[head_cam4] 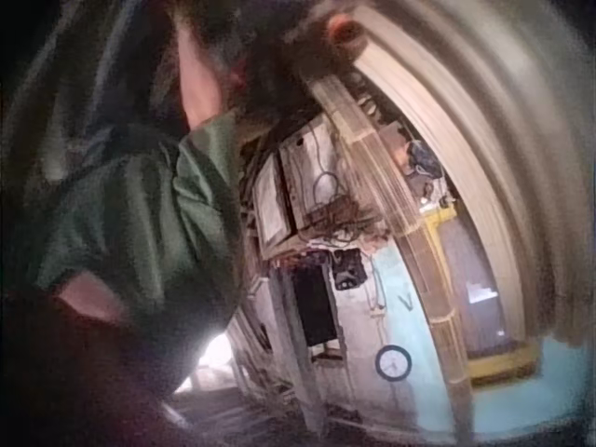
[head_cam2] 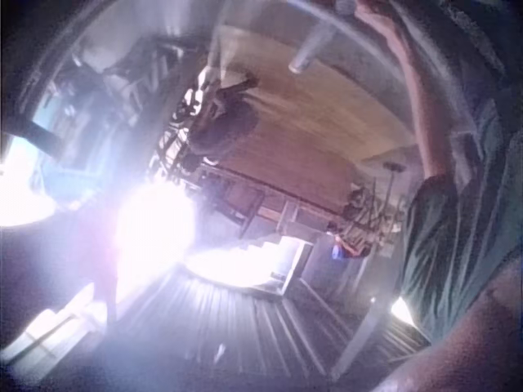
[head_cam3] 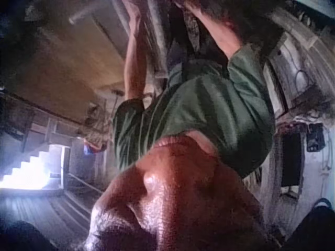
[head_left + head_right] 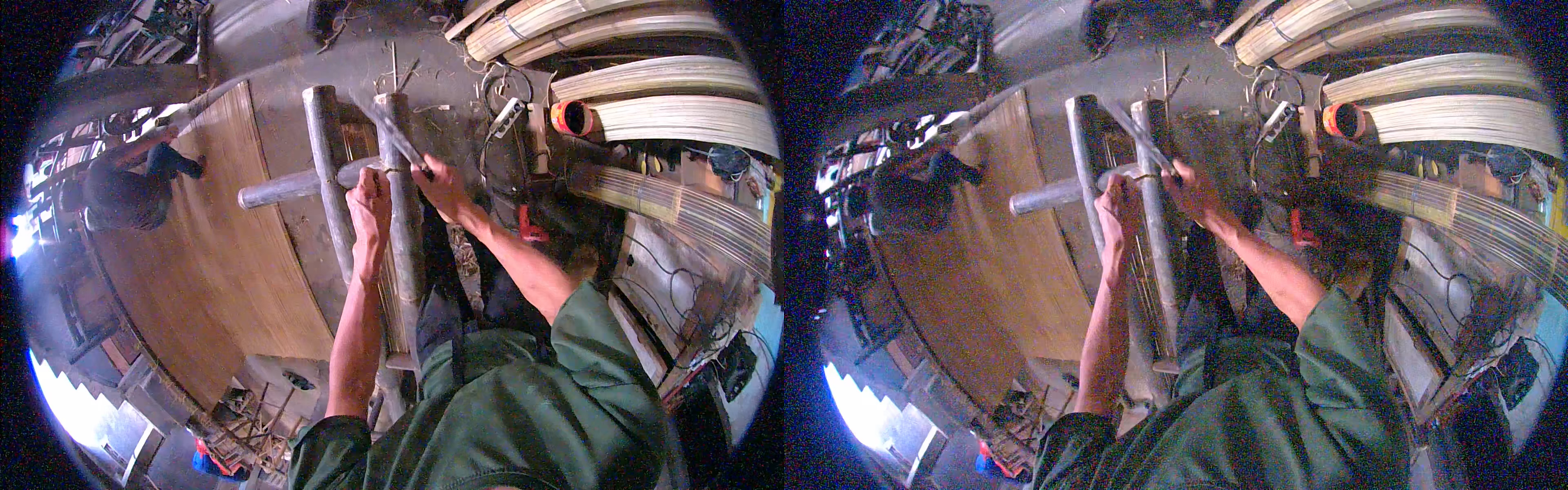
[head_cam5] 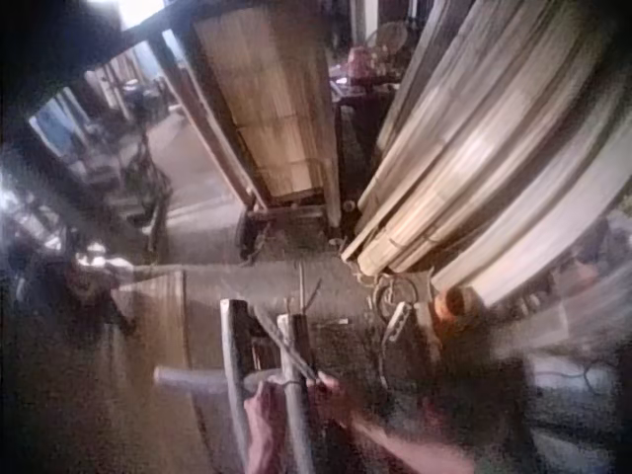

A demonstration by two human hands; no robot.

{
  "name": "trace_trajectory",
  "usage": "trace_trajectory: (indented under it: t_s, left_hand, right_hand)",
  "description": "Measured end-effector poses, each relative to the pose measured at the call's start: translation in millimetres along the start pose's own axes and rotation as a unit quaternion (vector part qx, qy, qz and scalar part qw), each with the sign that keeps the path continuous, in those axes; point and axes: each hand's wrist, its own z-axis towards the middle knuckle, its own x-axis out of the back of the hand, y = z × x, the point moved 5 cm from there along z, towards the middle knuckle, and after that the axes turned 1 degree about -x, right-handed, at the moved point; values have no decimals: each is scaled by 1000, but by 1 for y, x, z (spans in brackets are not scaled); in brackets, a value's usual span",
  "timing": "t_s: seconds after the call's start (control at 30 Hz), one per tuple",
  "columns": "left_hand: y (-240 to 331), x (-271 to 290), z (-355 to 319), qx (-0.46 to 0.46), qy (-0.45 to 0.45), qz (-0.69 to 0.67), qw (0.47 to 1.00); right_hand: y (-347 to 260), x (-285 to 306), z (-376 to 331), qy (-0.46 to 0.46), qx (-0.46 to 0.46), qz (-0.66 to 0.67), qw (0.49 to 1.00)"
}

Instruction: The person uses a red corded drill to make holes in a bamboo frame structure, then inserts wooden dowels into the holes and taps them in with a hammer. The person works on multiple joints of the frame, moving around the structure to access different connection points.

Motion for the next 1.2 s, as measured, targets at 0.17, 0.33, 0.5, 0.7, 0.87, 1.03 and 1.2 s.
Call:
trace_trajectory:
  t_s: [0.17,0.33,0.5,0.7,0.87,1.03,1.2]
  left_hand:
    - [-8,-5,0,-12,1,-30,999]
    - [-6,4,-9,2,38,-39,999]
    - [-7,4,-15,13,43,-30,999]
    - [-43,12,-49,57,60,-75,994]
    - [-58,1,-65,72,105,-118,985]
    - [-43,7,-59,35,116,-112,986]
    - [-46,8,-58,38,101,-84,991]
  right_hand:
    - [21,-21,-22,-37,59,-60,996]
    - [16,-9,14,-167,51,-111,978]
    - [32,-26,-11,45,178,-213,960]
    - [22,-22,-9,-52,72,-107,990]
    - [31,-8,4,-181,-56,-49,981]
    - [20,-2,5,-187,-100,-52,976]
    - [37,-17,-9,-219,-145,-60,963]
